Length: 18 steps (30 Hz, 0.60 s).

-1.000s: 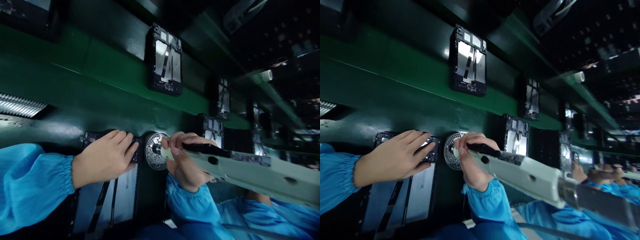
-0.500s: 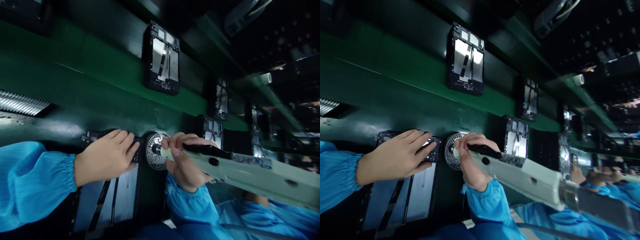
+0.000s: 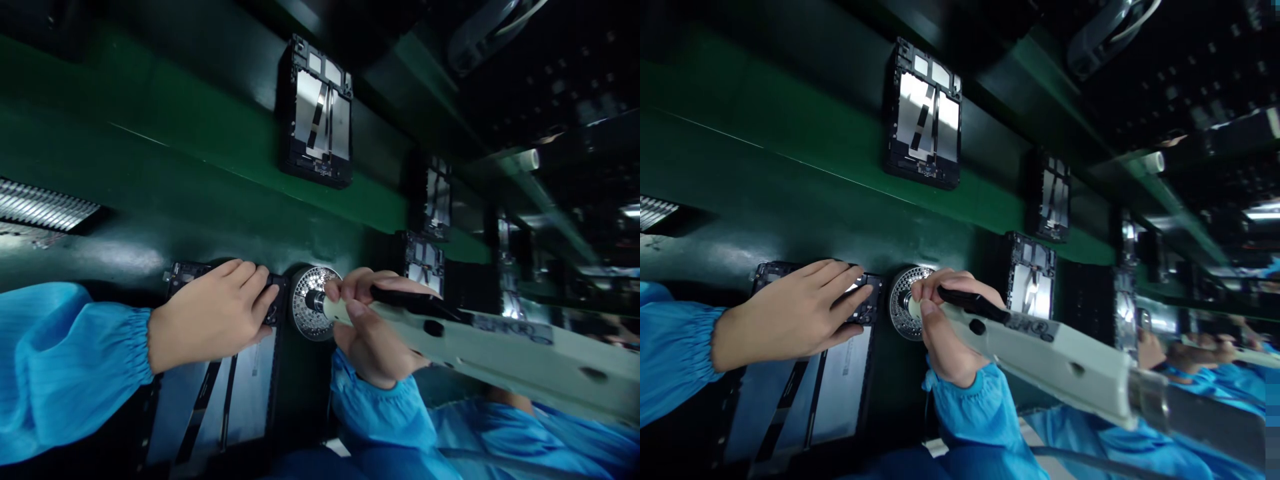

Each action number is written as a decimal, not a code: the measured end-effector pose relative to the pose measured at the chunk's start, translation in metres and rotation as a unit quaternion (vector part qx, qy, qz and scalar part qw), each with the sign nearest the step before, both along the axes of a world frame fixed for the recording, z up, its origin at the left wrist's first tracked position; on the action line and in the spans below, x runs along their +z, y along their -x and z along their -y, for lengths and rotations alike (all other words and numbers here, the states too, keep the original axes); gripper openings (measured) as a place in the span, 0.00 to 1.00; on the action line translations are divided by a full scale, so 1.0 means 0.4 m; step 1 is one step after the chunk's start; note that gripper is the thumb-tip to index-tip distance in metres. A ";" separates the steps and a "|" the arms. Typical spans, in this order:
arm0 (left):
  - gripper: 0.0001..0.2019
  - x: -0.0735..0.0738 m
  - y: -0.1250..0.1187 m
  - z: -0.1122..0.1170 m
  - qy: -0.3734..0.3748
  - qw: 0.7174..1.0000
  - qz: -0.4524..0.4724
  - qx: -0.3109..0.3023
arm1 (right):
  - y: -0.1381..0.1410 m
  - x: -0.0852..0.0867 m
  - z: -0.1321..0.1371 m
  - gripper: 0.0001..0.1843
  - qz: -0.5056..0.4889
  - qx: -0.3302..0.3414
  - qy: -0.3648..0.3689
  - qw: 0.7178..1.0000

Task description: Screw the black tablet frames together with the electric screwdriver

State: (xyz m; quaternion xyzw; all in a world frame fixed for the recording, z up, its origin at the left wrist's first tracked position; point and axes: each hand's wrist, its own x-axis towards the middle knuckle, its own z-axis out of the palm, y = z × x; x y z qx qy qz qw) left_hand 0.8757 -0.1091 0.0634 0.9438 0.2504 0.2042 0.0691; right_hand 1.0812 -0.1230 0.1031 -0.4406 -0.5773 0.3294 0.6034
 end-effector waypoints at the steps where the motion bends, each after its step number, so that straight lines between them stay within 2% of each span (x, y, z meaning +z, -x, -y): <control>1: 0.24 0.000 0.001 0.000 0.010 1.000 0.001 0.001 | 0.003 0.008 0.002 0.19 -0.001 0.003 -0.004 1.000; 4: 0.23 0.001 0.002 -0.005 0.057 0.998 0.033 0.013 | 0.016 0.052 0.010 0.20 -0.014 0.019 0.003 1.000; 9: 0.16 -0.001 -0.001 -0.021 0.153 0.980 0.130 0.010 | 0.054 0.129 0.027 0.27 0.009 0.112 0.090 0.990; 13: 0.10 -0.007 -0.001 -0.032 0.191 0.969 0.152 -0.026 | 0.088 0.123 0.033 0.28 -0.016 0.126 0.082 0.989; 18: 0.07 -0.019 -0.007 -0.039 0.179 0.972 0.145 -0.042 | 0.095 0.099 0.030 0.25 -0.038 0.114 0.065 0.991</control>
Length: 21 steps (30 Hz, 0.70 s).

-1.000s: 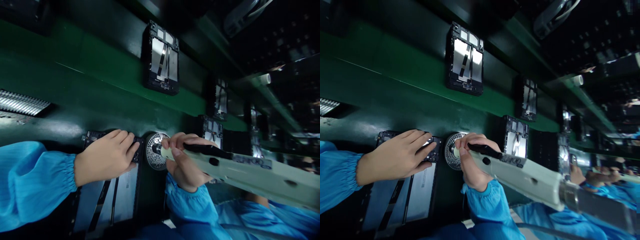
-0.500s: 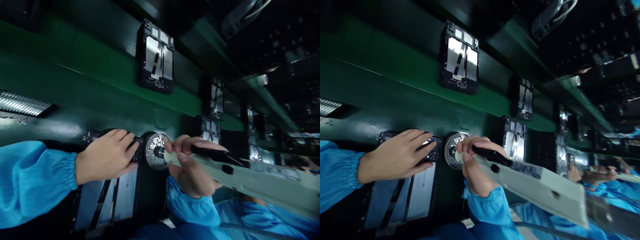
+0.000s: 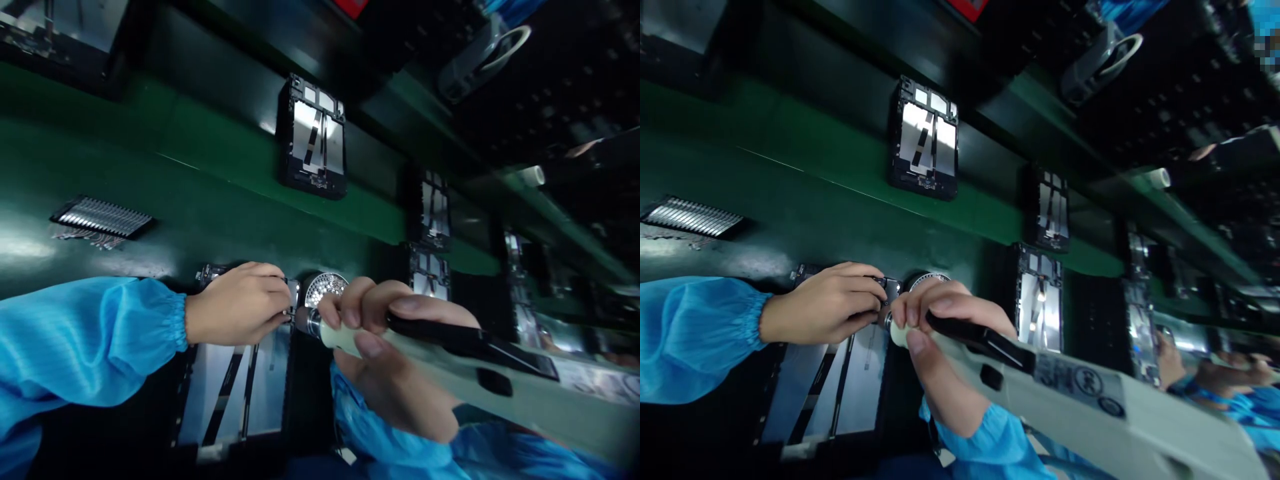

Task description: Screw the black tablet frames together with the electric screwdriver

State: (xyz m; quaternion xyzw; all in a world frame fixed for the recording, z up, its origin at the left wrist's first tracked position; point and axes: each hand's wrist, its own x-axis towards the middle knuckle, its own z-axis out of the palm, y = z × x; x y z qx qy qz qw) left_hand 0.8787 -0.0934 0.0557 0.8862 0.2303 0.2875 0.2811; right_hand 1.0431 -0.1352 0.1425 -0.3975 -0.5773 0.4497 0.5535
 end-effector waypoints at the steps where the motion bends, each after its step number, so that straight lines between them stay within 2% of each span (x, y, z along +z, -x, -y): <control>1: 0.07 -0.002 -0.001 -0.001 -0.006 1.000 0.003 -0.002 | -0.002 0.000 -0.002 0.25 0.000 0.003 -0.002 1.000; 11: 0.09 -0.006 -0.003 -0.001 -0.006 1.000 0.018 -0.006 | -0.008 0.013 -0.008 0.29 0.022 0.006 0.015 1.000; 21: 0.09 0.004 -0.010 -0.002 0.002 1.000 -0.021 -0.007 | -0.001 0.014 -0.003 0.29 0.002 -0.027 0.007 1.000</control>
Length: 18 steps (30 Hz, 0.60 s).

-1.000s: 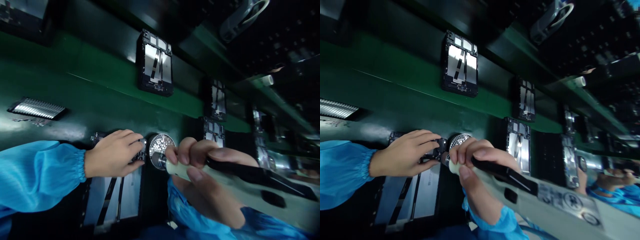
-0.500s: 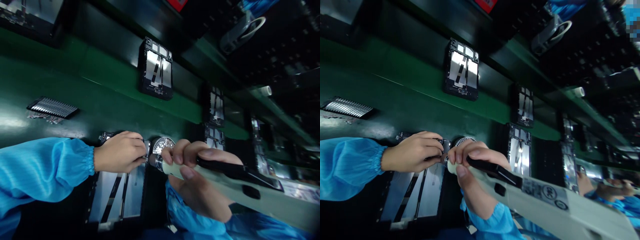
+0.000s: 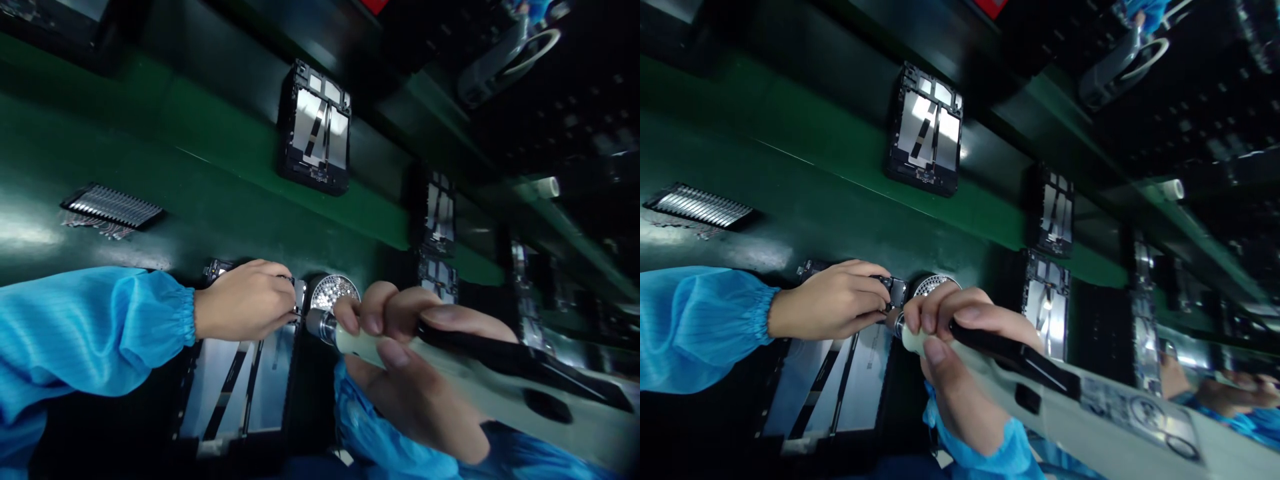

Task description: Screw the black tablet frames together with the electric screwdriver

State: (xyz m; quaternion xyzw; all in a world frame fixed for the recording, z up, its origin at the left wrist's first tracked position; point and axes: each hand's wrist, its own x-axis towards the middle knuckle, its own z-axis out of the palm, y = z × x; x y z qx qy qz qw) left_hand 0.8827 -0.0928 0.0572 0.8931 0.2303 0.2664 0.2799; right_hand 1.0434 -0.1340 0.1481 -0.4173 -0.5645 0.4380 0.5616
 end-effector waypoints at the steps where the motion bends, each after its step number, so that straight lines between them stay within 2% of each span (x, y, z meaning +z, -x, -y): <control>1: 0.09 0.000 0.000 0.000 -0.002 1.000 0.002 0.001 | 0.001 -0.001 0.000 0.29 0.001 0.000 -0.001 1.000; 9: 0.09 -0.006 0.002 0.002 -0.016 1.000 0.017 0.012 | 0.004 -0.008 -0.002 0.29 -0.001 0.008 -0.014 1.000; 14: 0.10 -0.007 0.001 0.003 -0.022 1.000 0.015 0.012 | 0.001 0.005 -0.004 0.29 0.018 0.034 0.012 0.999; 18: 0.10 -0.007 0.002 0.007 -0.044 0.998 -0.008 0.038 | 0.001 0.002 -0.012 0.27 0.017 -0.007 -0.014 1.000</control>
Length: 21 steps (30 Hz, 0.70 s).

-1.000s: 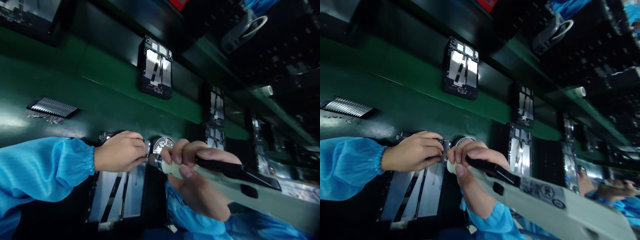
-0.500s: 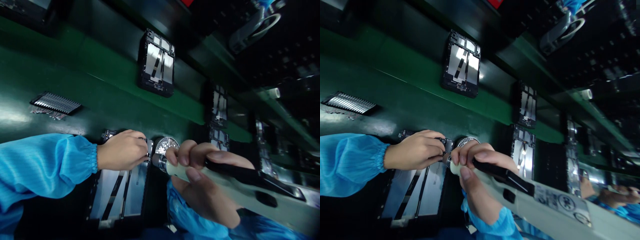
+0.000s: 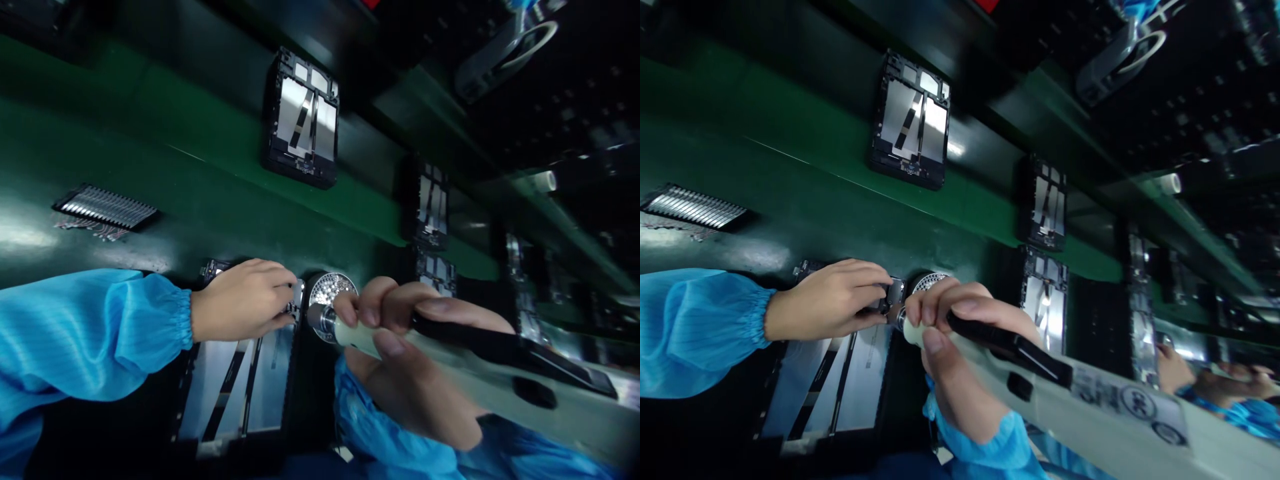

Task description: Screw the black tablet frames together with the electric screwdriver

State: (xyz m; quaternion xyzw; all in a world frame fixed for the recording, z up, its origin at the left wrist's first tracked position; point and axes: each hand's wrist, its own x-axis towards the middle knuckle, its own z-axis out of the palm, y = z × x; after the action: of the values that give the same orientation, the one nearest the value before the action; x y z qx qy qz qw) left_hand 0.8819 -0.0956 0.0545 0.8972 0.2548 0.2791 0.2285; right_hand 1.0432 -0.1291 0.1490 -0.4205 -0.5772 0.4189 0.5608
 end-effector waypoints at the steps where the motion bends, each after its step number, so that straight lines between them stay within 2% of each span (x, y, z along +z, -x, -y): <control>1: 0.13 0.000 0.000 0.002 -0.008 1.000 -0.013 0.015 | 0.000 -0.005 -0.003 0.26 0.006 -0.012 -0.010 1.000; 4: 0.19 0.002 -0.002 0.007 -0.026 0.997 -0.059 0.040 | -0.004 -0.027 -0.011 0.23 0.028 -0.040 -0.038 0.998; 8: 0.19 0.006 -0.007 0.009 -0.021 0.995 -0.097 0.024 | -0.012 -0.051 -0.017 0.20 0.040 -0.037 -0.060 0.997; 21: 0.20 0.023 -0.011 0.007 -0.018 0.992 -0.123 0.015 | -0.018 -0.061 -0.009 0.19 0.083 -0.025 -0.037 0.996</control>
State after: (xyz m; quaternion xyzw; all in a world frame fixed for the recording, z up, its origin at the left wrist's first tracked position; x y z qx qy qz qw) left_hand 0.8862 -0.0983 0.0636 0.9247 0.2893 0.1745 0.1753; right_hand 1.0504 -0.1255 0.1245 -0.4471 -0.6260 0.3469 0.5365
